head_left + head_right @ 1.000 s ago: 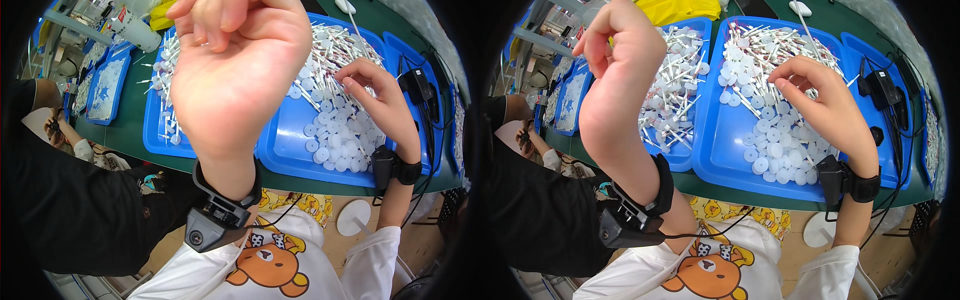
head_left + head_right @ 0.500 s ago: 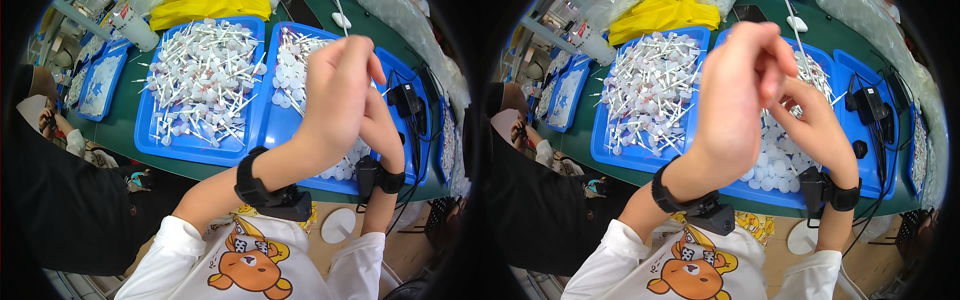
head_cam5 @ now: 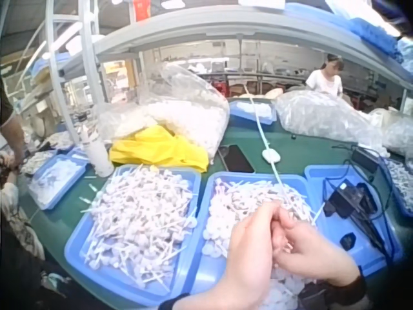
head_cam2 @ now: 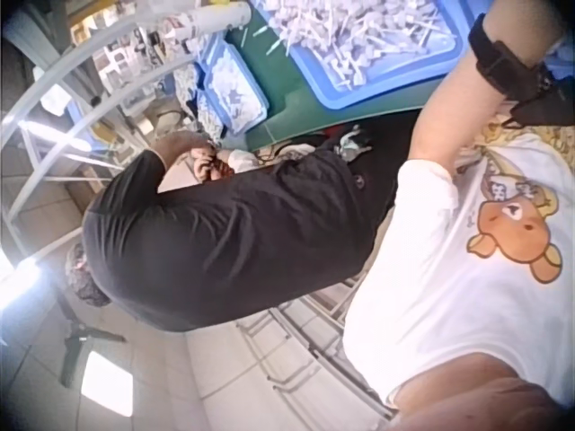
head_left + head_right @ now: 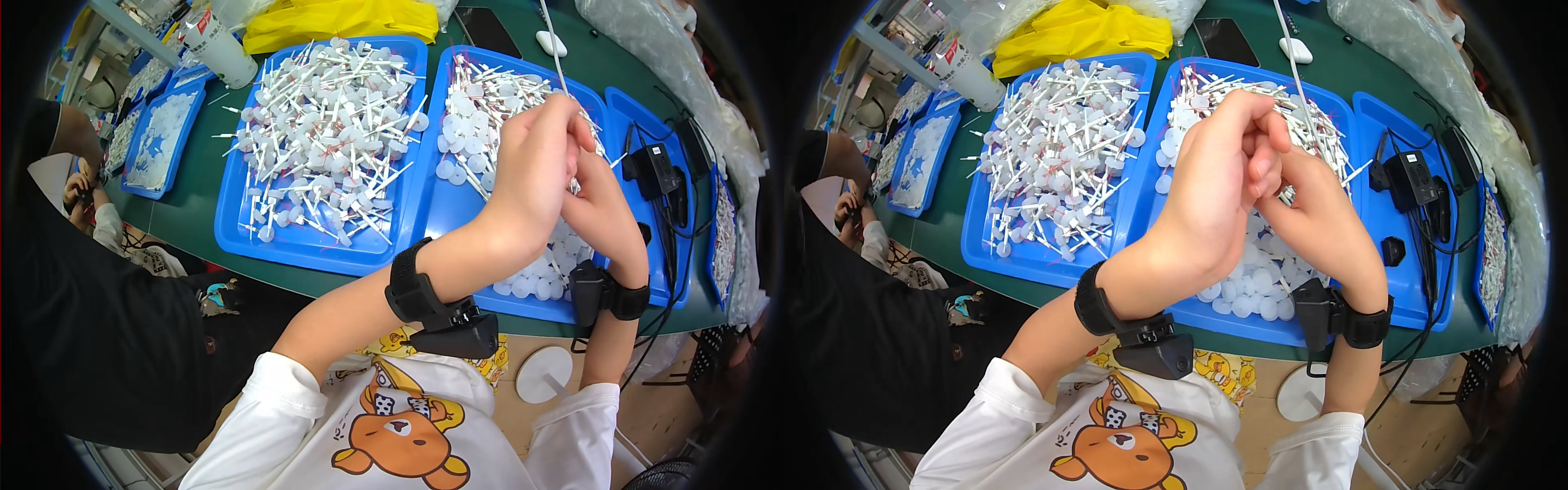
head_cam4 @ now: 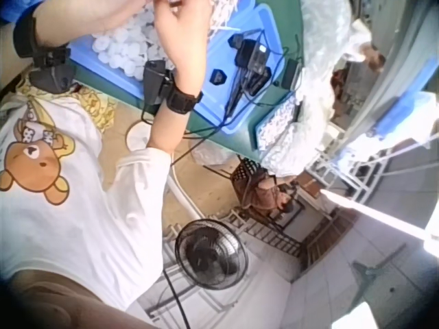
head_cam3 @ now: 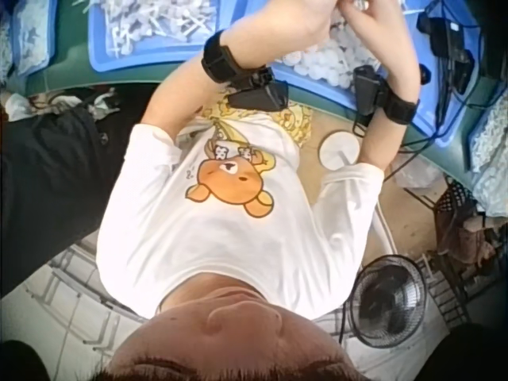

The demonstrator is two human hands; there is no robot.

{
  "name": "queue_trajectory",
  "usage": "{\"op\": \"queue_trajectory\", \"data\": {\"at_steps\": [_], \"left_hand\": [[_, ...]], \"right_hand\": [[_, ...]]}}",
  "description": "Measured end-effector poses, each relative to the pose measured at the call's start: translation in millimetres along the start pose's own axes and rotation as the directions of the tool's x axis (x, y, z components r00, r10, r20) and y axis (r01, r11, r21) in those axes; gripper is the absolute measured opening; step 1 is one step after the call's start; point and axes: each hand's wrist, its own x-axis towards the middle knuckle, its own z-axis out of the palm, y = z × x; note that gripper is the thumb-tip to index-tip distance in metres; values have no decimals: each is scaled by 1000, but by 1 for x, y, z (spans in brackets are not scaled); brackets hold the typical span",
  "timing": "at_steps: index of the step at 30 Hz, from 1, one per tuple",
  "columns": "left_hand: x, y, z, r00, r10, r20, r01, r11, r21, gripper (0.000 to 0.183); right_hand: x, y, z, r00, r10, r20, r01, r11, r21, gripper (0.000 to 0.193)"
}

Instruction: The person repeatedly picks small white circular discs and thin white sticks from blue trays and presses them together by hand. The assembled units are placed into a tray. The person occasionally adjusts the head-mounted camera strap.

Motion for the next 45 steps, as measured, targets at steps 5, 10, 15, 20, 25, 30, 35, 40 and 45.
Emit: {"op": "queue_trajectory", "data": {"at_steps": [5, 10, 15, 20, 25, 30, 35, 40, 45], "left_hand": [[6, -2, -6, 990, -135, -43, 125, 976, -179, 23], [9, 2, -10, 974, -216, -63, 191, 941, -278, 21], [6, 8, -10, 971, -215, -102, 179, 943, -282, 22], [3, 33, -31, 989, -145, -31, 134, 964, -229, 23], [6, 46, -62, 975, -205, -85, 180, 955, -234, 26], [5, 44, -79, 894, -448, 12, 408, 802, -435, 24], [3, 37, -75, 835, -535, -127, 470, 816, -337, 19], [-1, 39, -80, 761, -617, -200, 512, 761, -397, 21], [-2, 35, -81, 796, -568, -208, 505, 813, -288, 21]], "right_hand": [[3, -1, 0, 999, -49, 3, 49, 998, -25, 21], [4, -1, -2, 999, 2, 34, -1, 1000, -23, 23], [5, 0, 0, 998, -55, 8, 56, 998, -39, 18], [9, 0, -1, 996, 62, -68, -58, 996, 64, 16], [8, -2, -3, 982, 169, -88, -162, 983, 82, 17], [3, 4, -1, 958, 284, 43, -286, 937, 200, 18], [2, 3, -5, 946, 57, 318, -40, 998, -58, 25], [-3, 12, -2, 933, -101, 346, 169, 970, -172, 31], [1, 7, -5, 982, 92, 163, -80, 994, -79, 21]]}}
